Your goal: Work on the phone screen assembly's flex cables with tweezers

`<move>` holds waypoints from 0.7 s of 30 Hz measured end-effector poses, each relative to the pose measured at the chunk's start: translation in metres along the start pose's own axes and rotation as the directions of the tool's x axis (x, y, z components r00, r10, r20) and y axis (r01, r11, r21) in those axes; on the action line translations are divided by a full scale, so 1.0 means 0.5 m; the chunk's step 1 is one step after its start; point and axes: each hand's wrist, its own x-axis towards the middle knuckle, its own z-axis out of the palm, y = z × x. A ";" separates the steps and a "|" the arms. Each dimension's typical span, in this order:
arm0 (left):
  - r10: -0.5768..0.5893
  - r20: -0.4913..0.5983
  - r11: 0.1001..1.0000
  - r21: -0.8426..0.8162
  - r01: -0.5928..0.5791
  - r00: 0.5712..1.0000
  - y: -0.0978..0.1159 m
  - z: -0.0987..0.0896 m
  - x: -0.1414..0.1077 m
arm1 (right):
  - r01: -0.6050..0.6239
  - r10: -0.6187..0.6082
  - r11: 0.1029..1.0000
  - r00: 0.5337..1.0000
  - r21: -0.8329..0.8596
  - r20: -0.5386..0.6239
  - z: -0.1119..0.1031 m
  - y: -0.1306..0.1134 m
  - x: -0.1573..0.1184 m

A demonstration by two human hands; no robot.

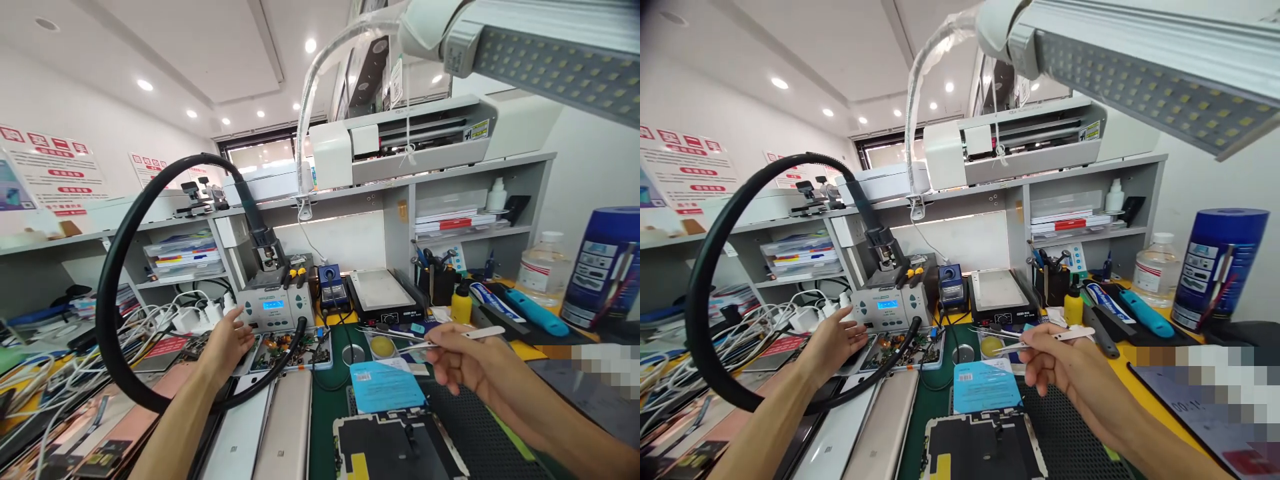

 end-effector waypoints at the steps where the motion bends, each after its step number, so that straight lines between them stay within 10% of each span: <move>1: -0.012 -0.005 0.999 -0.037 0.012 1.000 0.000 0.003 -0.004 | 0.005 -0.005 1.000 1.000 0.001 0.004 -0.001 -0.003 -0.002; 21: 0.043 0.009 0.957 -0.286 -0.039 0.999 -0.020 0.025 -0.021 | -0.074 0.151 0.961 0.948 -0.268 0.282 -0.053 0.005 -0.021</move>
